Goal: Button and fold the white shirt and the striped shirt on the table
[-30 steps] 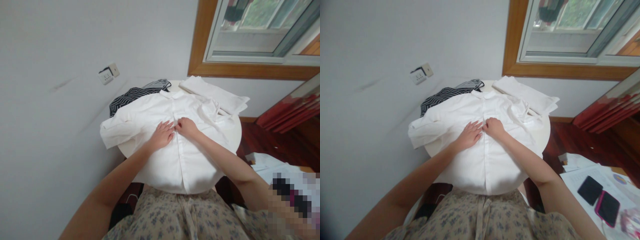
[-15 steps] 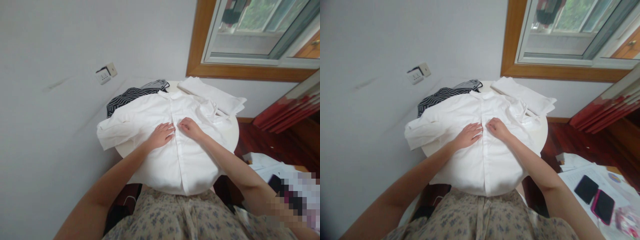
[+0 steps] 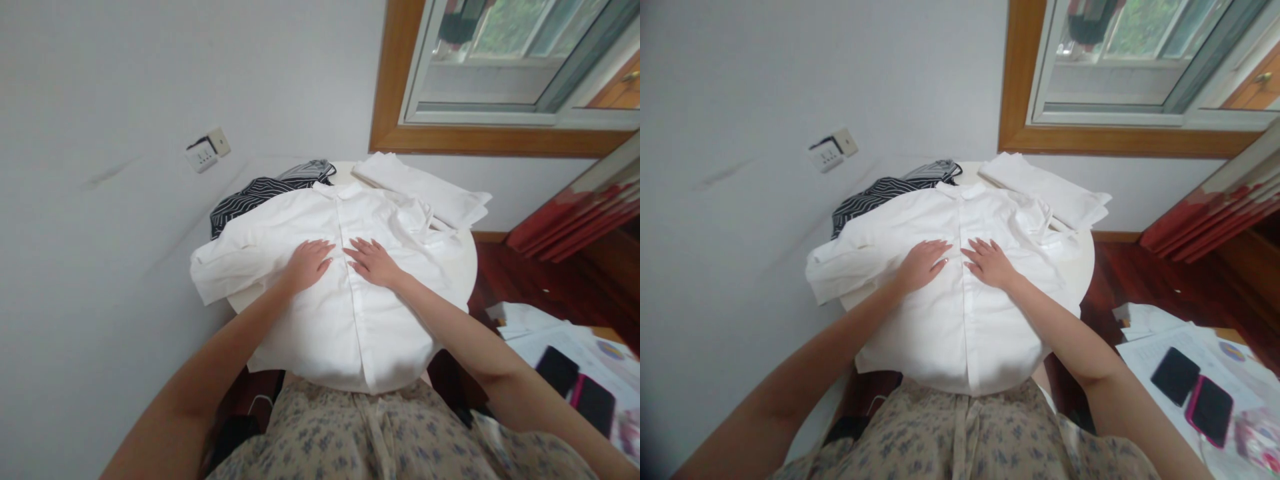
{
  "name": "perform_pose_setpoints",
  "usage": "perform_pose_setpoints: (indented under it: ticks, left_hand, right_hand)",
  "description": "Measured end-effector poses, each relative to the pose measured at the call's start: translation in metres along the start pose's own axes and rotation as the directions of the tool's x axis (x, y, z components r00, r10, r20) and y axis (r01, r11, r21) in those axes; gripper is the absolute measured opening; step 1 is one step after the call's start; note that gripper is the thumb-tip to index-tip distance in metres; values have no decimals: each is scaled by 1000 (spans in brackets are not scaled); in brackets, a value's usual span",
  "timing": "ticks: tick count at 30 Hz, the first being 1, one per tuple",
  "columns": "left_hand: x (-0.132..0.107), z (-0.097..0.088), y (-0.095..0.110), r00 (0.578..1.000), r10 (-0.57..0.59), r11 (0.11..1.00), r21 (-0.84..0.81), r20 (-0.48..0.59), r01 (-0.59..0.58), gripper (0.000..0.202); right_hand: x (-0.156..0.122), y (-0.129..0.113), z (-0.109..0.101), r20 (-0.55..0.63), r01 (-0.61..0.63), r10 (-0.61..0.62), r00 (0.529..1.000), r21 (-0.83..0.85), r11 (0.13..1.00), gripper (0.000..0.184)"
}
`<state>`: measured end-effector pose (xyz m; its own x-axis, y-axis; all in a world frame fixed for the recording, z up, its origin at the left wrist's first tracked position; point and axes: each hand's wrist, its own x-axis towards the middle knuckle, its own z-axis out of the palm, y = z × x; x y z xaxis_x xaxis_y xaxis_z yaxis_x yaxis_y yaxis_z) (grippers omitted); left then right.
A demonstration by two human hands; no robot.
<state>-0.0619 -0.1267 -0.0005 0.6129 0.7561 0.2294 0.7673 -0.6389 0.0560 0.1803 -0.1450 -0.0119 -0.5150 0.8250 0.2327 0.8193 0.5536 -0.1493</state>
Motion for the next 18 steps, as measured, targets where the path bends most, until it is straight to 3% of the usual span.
perform_pose_setpoints:
  ticks: [3,7,14,18]
  left_hand:
    - [-6,0,-13,991,-133,989,72,7,132,47]
    - [-19,-2,-13,975,-215,969,134,59,206,52]
    - [-27,-5,-16,958,-258,961,138,121,241,62]
    - [-13,-6,-12,966,-246,961,147,79,233,57]
  right_hand:
    - [-2,-4,0,38,-15,17,999,-41,999,49]
    - [-4,-5,1,64,-20,24,998,-63,998,51]
    - [-9,-7,0,82,-25,31,996,-66,997,52]
    - [-9,-8,-2,75,2,3,997,-60,998,52]
